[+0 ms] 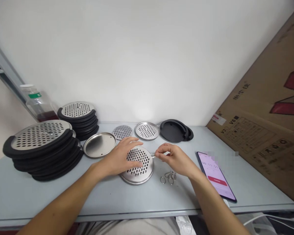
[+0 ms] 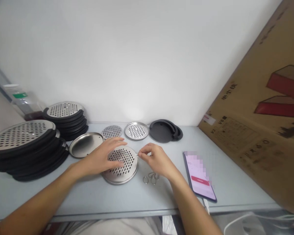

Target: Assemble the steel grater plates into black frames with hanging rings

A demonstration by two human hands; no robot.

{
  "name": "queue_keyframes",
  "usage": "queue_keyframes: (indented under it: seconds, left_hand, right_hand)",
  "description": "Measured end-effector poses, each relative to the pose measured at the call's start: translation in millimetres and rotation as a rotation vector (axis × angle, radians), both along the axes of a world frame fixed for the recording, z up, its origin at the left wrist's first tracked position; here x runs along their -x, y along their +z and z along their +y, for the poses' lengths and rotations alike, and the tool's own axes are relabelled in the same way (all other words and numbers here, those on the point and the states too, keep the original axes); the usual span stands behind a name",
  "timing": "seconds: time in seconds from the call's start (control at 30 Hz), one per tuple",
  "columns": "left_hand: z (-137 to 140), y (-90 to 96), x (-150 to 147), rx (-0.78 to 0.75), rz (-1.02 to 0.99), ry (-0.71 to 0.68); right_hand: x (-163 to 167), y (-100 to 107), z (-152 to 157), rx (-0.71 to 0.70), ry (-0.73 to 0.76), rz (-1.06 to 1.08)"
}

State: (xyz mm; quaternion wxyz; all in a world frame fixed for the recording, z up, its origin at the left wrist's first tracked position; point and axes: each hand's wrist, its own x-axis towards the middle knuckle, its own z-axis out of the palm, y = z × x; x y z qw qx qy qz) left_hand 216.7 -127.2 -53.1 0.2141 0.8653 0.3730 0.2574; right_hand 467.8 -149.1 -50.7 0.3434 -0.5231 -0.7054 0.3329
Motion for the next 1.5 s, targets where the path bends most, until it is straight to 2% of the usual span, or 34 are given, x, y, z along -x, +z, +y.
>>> queue_keyframes:
  seconds: [0.1, 0.2, 0.37, 0.53, 0.63, 0.7, 0.87, 1.03, 1.2, 1.33, 1.5]
  left_hand:
    - [4.8, -1.8, 11.9, 0.131, 0.187, -0.055]
    - [6.5, -6.8, 15.0, 0.224, 0.283, -0.128]
    - [5.5, -15.2, 12.4, 0.298, 0.329, -0.171]
    - [2.4, -18.1, 14.5, 0.318, 0.345, -0.138]
    - [1.0, -18.6, 15.1, 0.315, 0.331, -0.134]
    - [0.8, -19.6, 15.1, 0.313, 0.319, -0.131]
    - [1.2, -24.4, 15.0, 0.31, 0.283, -0.114]
    - [0.8, -26.3, 15.6, 0.317, 0.277, -0.118]
    - [0.4, -24.0, 15.1, 0.33, 0.275, -0.118]
    - [0.7, -25.5, 15.1, 0.323, 0.273, -0.118]
    - [0.3, -26.1, 16.1, 0.327, 0.269, -0.12]
  right_hand:
    - [-16.5, -3.6, -3.9, -0.041, -0.013, -0.106]
    - [-24.8, -12.3, -7.9, -0.032, 0.011, -0.114]
    - [-26.2, -18.0, -7.8, 0.079, 0.072, -0.306]
    - [-25.3, -8.4, -0.6, 0.199, 0.066, -0.43]
    - [-19.0, -0.7, 14.2, 0.104, -0.085, -0.598]
    - [-12.1, 1.5, 30.7, 0.028, -0.262, -0.745]
    - [-2.8, -12.4, 70.8, -0.087, -0.511, -0.875]
    - [-15.7, -36.5, 77.7, -0.161, -0.578, -0.954]
    - [-22.0, -48.7, 80.6, -0.222, -0.565, -1.005]
    - [-17.7, -49.0, 81.7, -0.277, -0.589, -1.008]
    - [-24.1, -34.7, 76.9, -0.352, -0.753, -0.959]
